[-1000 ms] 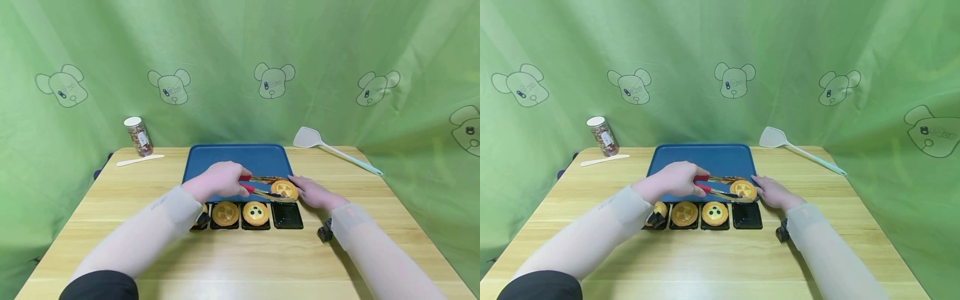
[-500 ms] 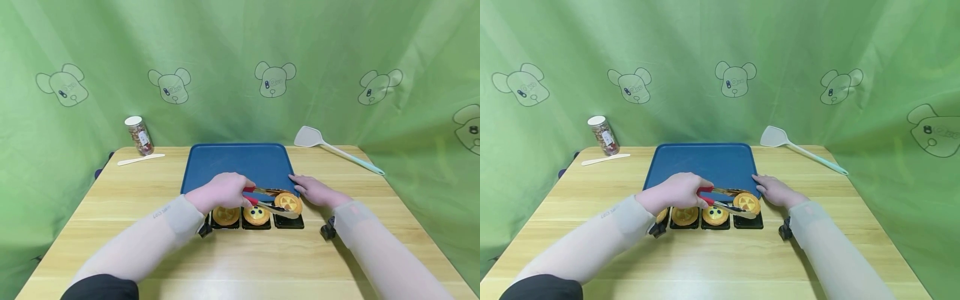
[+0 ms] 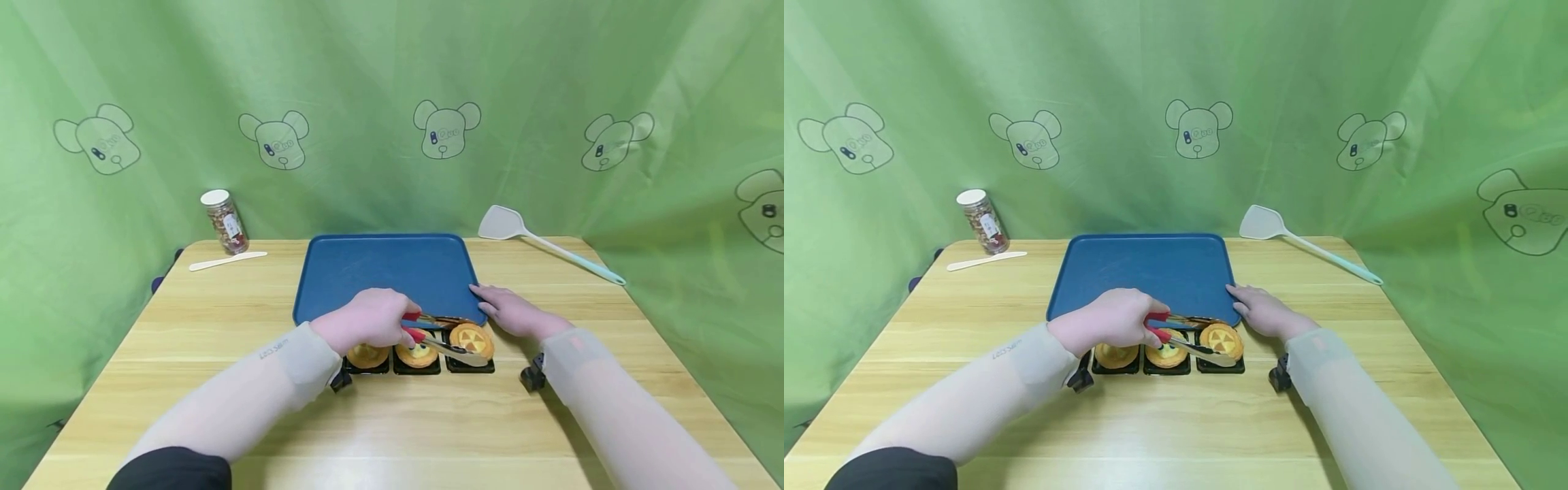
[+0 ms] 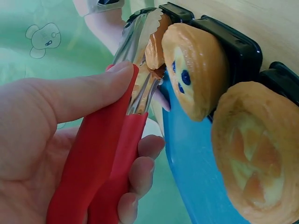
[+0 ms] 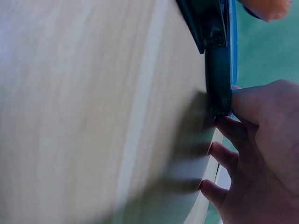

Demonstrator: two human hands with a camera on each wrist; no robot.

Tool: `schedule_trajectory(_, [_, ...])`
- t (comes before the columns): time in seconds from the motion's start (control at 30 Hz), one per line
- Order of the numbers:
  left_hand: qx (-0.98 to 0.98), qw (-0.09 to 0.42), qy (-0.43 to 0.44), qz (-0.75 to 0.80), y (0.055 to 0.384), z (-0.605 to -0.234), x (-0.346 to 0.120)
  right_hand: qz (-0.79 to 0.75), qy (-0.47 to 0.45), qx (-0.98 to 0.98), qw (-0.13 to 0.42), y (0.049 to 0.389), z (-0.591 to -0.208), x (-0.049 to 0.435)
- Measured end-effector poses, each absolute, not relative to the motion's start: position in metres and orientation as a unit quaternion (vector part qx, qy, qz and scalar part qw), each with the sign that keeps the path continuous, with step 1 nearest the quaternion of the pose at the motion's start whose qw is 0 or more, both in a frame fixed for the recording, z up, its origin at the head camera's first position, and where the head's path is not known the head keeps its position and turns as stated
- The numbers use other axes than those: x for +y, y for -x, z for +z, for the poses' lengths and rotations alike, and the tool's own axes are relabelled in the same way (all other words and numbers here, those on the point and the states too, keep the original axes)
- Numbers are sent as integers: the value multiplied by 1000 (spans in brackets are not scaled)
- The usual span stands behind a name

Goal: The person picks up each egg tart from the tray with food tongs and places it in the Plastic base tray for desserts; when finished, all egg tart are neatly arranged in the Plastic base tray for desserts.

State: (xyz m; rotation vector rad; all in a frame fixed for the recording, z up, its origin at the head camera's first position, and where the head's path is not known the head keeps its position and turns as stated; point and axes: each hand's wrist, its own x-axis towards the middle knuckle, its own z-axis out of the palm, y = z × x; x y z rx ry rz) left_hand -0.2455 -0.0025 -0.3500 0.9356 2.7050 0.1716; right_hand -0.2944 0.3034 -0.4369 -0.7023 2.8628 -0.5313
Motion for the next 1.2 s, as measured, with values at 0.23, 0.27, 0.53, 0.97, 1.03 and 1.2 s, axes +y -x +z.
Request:
schedule_trajectory(0.23, [935,144,-318,60,247,-351,-6,-185,238,951,72,296,-435,302])
schedule_trajectory(0.27, [935,144,-318,61,247,-351,-6,-185,238,951,73,296,-435,302])
schedule_trajectory(0.53, [935,151,-315,65,247,-354,-7,-187,236,951,75,297,-435,303])
schedule_trajectory(0.97, [935,144,-310,95,248,-353,-14,-186,229,952,79,297,-438,303])
schedule_trajectory(1.03, [936,141,-308,101,248,-353,-16,-185,228,953,81,298,-439,303])
schedule_trajectory(1.2, [936,134,-304,113,249,-353,-20,-183,225,953,84,298,-440,304])
